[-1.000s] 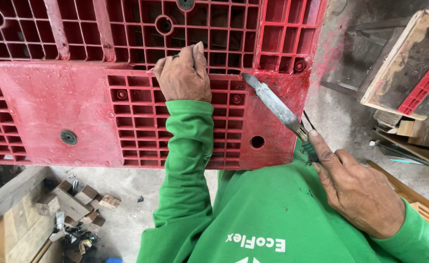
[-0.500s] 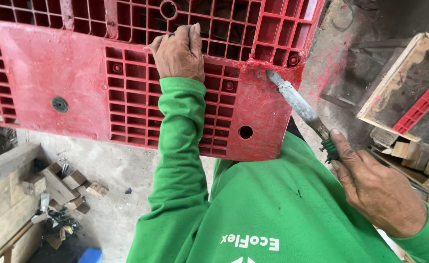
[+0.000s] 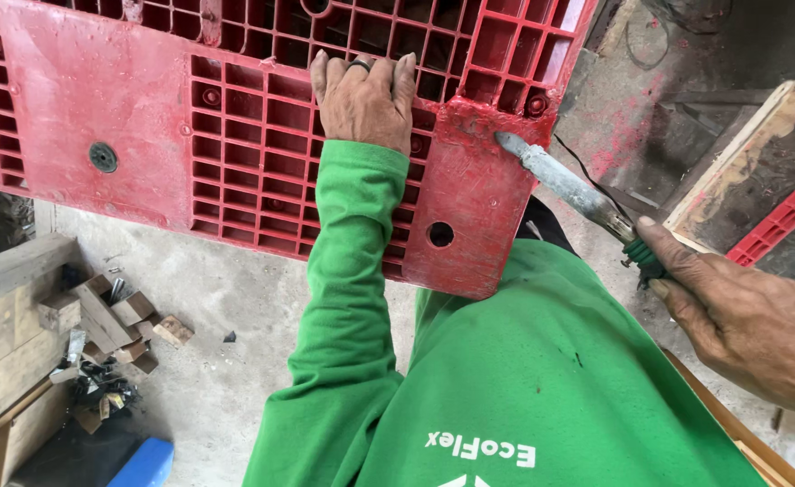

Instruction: The person uses a chisel to scrape and remove excess plastic from the edge of a red plastic pallet. The person holds the pallet with one hand and repeatedly scrapes along the grid edge with the chisel in the other hand.

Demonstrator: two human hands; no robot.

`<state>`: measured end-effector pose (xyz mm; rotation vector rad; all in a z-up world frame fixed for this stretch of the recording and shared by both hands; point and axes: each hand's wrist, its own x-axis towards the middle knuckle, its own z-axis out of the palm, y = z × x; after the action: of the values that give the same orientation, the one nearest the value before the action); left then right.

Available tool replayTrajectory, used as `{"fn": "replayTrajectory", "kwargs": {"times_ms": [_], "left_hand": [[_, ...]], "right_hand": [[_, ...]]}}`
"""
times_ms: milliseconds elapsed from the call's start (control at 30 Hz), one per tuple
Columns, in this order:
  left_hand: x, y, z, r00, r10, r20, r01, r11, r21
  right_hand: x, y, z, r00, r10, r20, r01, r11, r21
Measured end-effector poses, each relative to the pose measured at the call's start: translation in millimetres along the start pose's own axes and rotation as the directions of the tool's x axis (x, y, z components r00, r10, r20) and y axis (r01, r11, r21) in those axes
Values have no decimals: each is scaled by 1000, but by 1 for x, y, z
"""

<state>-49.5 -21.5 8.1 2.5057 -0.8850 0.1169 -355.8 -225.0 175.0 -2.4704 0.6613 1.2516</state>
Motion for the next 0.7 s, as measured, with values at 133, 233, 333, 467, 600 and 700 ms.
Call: {"fn": "replayTrajectory", "kwargs": {"times_ms": [133, 233, 333, 467, 600, 700], "left_hand": [[2, -1, 3, 1000, -11, 13, 11, 1000, 10], [1, -3, 3, 1000, -10, -2, 10, 1000, -13], [2, -3, 4, 1000, -6, -10, 6, 1000, -18], [2, -2, 2, 1000, -14, 13, 15, 999, -37], [3, -2, 0, 1000, -1, -5, 1, 999, -33], [3, -2, 1, 1000, -6, -9, 5, 999, -47]], "right_hand": [[-3, 0, -1, 999, 24, 46, -20, 994, -104], [-5, -1, -2, 996, 53, 74, -37, 980, -198], [-6, -2, -2, 999, 25, 49, -11, 964, -267], [-3, -7, -8, 996, 61, 57, -43, 957, -288], [-4, -18, -16, 995, 75, 68, -49, 944, -326], [-6, -20, -18, 988, 97, 117, -49, 933, -357]]}}
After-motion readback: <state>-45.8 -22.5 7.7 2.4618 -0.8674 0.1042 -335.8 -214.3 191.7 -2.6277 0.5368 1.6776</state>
